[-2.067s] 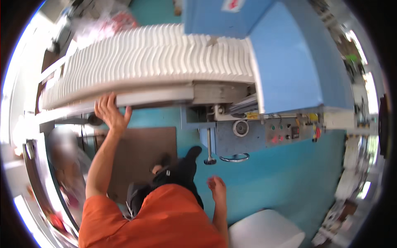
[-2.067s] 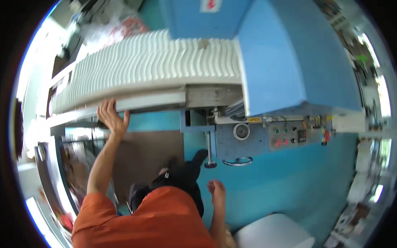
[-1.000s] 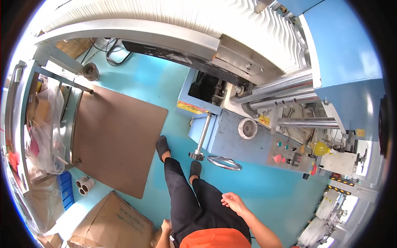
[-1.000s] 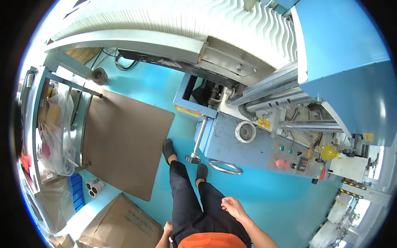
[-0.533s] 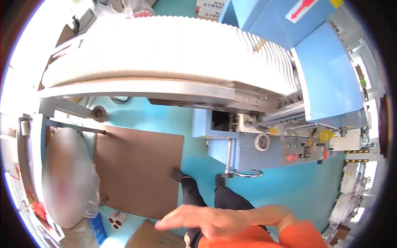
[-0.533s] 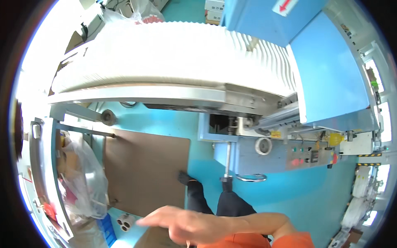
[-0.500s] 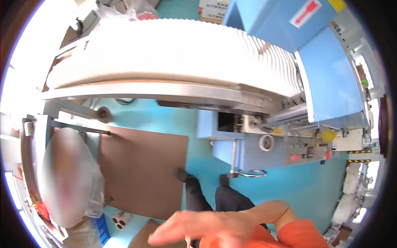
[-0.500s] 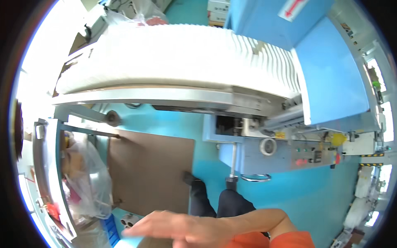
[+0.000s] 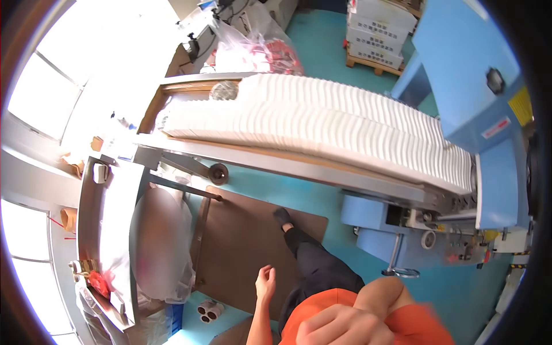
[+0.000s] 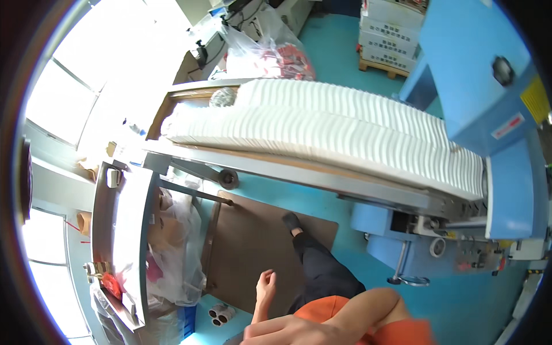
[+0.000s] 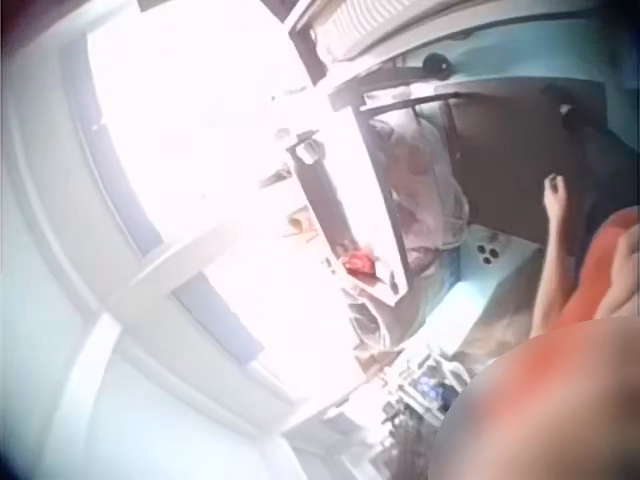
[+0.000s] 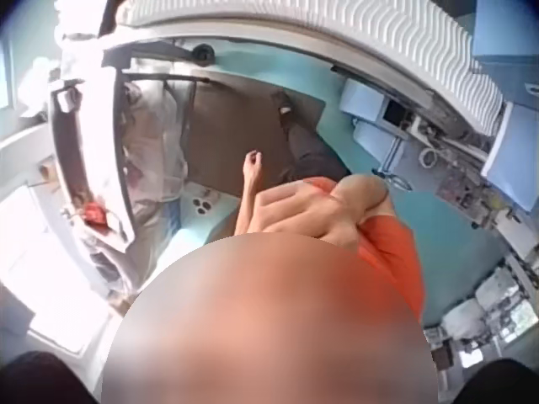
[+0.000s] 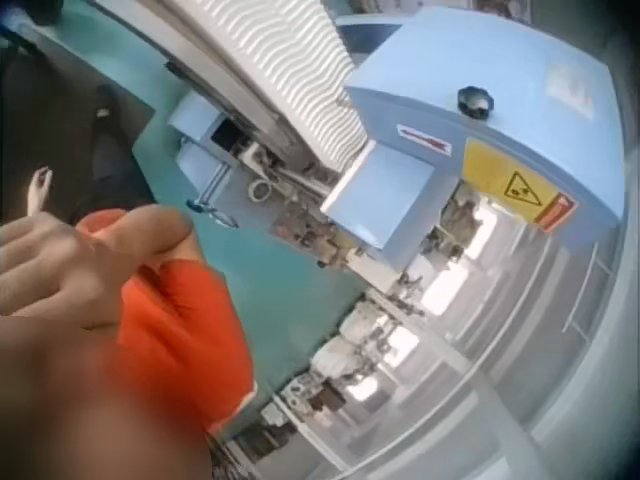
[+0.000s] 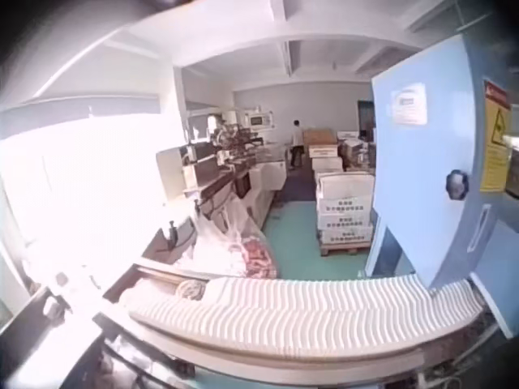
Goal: Organizing and packing folded paper napkins from a production line.
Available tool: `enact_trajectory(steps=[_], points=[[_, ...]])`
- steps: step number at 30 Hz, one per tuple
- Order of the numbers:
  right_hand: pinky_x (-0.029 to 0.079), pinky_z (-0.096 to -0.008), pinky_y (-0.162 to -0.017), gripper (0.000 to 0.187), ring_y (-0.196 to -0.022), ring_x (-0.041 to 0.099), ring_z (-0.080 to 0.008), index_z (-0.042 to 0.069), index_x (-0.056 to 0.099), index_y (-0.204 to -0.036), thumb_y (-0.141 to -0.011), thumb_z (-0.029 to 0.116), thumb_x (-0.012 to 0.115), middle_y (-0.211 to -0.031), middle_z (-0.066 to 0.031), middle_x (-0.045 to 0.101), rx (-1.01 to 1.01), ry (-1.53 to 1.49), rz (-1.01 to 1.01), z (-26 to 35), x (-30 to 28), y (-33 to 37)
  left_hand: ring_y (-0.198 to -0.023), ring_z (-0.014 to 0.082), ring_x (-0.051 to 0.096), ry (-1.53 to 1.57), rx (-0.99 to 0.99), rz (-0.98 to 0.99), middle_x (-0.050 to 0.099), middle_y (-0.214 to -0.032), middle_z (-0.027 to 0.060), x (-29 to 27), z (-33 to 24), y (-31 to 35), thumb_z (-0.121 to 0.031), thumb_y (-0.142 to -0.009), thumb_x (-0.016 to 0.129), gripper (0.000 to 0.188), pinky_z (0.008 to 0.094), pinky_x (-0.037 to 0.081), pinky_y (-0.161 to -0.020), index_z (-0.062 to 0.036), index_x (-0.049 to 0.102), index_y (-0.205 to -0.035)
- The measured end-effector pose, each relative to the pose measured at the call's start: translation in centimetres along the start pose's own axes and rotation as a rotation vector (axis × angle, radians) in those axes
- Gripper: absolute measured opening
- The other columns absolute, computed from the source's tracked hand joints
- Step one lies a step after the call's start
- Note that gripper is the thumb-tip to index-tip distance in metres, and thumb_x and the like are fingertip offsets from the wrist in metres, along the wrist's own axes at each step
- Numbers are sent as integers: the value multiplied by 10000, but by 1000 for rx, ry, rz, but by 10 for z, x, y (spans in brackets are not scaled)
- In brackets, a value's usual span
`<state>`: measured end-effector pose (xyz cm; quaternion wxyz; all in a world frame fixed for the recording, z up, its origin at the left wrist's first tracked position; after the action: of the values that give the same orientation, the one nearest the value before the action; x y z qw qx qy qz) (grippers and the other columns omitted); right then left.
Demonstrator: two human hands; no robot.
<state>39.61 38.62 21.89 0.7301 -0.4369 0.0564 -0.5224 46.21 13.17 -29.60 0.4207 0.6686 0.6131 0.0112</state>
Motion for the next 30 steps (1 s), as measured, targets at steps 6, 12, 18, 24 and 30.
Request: enact_trajectory(steps=[6, 12, 18, 24, 30], points=[[489, -355, -681, 252, -765, 637, -255, 40, 634, -1117, -937, 217, 627, -947, -121, 651, 266, 668, 349, -172, -25, 17, -990, 272, 655, 80, 548, -86, 640, -1132, 172, -87, -226, -85, -104, -938, 654, 298, 347, 527, -842, -28, 609, -1222], [505, -361, -791, 319, -903, 622, -243, 63, 623, -1116, -846, 192, 732, -1037, -69, 598, 557, 1100, 336, -298, -110, -2, -1240, 359, 514, -138, 800, -499, 492, -1378, 210, -233, -385, -156, 4, -892, 632, 494, 415, 472, -933, -39, 492, -1364], [507, -402, -893, 394, -1018, 609, -329, 21, 588, -1210, -847, 85, 728, -1115, -138, 596, 607, 1119, -138, -309, -158, -65, -1272, 387, 490, -268, 680, -398, 370, -1460, 236, -298, -426, -256, 64, -808, 626, 672, 433, 413, -1082, -71, 444, -1441], [497, -382, -773, 505, -880, 588, -298, -16, 515, -1327, -860, 42, 701, -1072, -156, 607, 635, 1295, -466, -316, -159, -61, -1381, 388, 425, -276, 722, 1, 331, -1530, 228, -307, -464, -325, 139, -727, 619, 808, 422, 454, -1056, -135, 451, -1469], [473, -353, -736, 599, -896, 554, -279, -39, 455, -1397, -893, 165, 708, -1074, -162, 554, 774, 1602, -876, -332, -149, -61, -1290, 292, 511, -291, 728, 422, 554, -1362, 196, -302, -462, -306, -86, -821, 740, 568, 427, 384, -1091, -6, 498, -1329]])
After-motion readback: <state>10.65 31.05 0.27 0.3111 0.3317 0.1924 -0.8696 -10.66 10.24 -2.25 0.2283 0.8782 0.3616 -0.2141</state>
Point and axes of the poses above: each hand's wrist, its own y-axis away from the middle knuckle, its own x-axis out of the palm, z = x × y, the point moved 9 cm from there along -y, towards the middle knuckle
